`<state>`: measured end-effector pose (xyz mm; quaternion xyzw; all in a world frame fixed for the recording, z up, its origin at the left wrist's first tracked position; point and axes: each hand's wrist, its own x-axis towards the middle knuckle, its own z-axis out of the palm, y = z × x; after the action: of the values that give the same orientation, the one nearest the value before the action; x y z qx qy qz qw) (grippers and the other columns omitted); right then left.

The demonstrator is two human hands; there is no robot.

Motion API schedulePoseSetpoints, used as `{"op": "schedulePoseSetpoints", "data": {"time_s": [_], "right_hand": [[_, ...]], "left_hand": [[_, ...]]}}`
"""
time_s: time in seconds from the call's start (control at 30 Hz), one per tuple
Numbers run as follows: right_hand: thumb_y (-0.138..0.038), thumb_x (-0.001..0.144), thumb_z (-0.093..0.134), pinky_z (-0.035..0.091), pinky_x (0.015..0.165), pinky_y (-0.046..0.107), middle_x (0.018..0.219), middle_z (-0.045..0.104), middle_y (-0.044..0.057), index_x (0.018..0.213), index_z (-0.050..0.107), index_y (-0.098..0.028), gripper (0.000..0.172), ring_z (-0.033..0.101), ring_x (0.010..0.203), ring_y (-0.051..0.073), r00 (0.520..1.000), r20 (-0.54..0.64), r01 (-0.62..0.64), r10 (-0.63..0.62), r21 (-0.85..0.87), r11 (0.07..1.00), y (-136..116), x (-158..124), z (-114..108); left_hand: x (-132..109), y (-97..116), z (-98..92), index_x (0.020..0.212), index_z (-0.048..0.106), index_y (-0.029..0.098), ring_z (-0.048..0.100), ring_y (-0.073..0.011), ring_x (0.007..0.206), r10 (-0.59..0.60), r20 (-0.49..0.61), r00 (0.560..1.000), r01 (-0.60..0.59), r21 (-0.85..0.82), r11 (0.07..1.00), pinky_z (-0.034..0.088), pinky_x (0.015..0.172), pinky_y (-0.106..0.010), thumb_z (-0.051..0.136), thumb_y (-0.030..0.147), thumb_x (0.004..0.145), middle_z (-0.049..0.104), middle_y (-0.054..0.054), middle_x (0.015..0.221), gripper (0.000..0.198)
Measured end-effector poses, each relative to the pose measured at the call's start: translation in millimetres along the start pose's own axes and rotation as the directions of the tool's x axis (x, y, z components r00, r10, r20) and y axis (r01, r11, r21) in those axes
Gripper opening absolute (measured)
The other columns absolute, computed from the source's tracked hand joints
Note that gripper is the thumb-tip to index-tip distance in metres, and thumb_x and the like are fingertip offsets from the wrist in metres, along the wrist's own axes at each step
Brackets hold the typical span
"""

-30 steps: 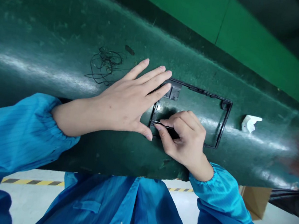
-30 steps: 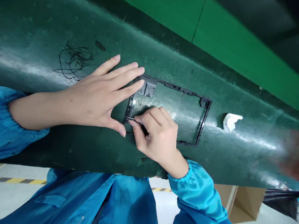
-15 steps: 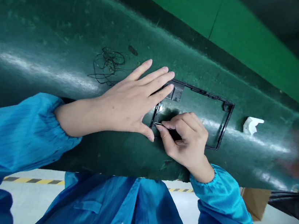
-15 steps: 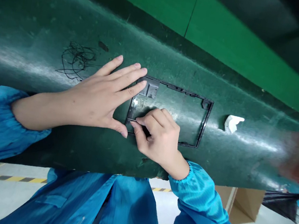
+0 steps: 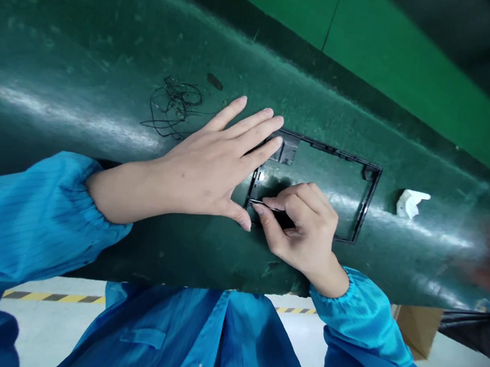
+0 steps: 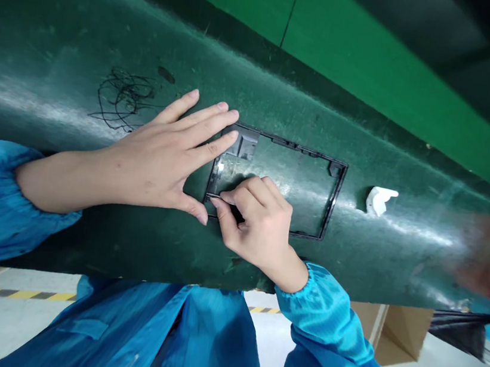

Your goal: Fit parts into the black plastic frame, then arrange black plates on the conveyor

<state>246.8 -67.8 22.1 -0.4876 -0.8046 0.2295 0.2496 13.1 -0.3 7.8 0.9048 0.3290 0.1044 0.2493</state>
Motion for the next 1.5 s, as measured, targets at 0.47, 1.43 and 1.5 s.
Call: {"op": "schedulePoseSetpoints", "data": {"time_s": [0.47,1.43,1.5], "right_hand": [[-0.031,0.096,0.075,0.048,0.070,0.040,0.081,0.069,0.004,0.088,0.072,-0.023,0.012,0.060,0.075,0.022,0.999,0.021,-0.037,0.037,-0.013,0.999,0.7,-0.8,1.2],[-0.030,0.097,0.070,0.045,0.067,0.040,0.075,0.059,0.004,0.081,0.069,-0.024,0.017,0.053,0.072,0.023,0.995,-0.034,-0.100,0.097,-0.095,0.990,-11.2,6.5,9.7],[-0.030,0.098,0.069,0.045,0.068,0.041,0.075,0.059,0.004,0.081,0.068,-0.024,0.018,0.053,0.072,0.023,0.994,-0.041,-0.101,0.098,-0.096,0.990,-11.2,6.4,11.0]], "left_hand": [[-0.5,-1.1,0.6,0.170,0.023,0.018,0.019,-0.0439,0.167,-0.001,0.028,1.000,0.000,0.048,0.999,0.012,0.136,-0.069,0.060,0.081,0.090,0.024,-0.020,0.179,0.109],[0.6,1.2,-0.3,0.169,0.029,0.018,0.024,-0.0464,0.165,0.002,-0.002,1.000,-0.002,0.019,1.000,0.015,0.134,-0.071,0.070,0.076,0.086,0.028,-0.022,0.178,0.109],[0.4,0.8,-0.5,0.170,0.027,0.018,0.024,-0.0466,0.165,0.005,0.000,1.000,-0.005,0.021,1.000,0.014,0.134,-0.072,0.070,0.077,0.086,0.028,-0.023,0.178,0.111]]}}
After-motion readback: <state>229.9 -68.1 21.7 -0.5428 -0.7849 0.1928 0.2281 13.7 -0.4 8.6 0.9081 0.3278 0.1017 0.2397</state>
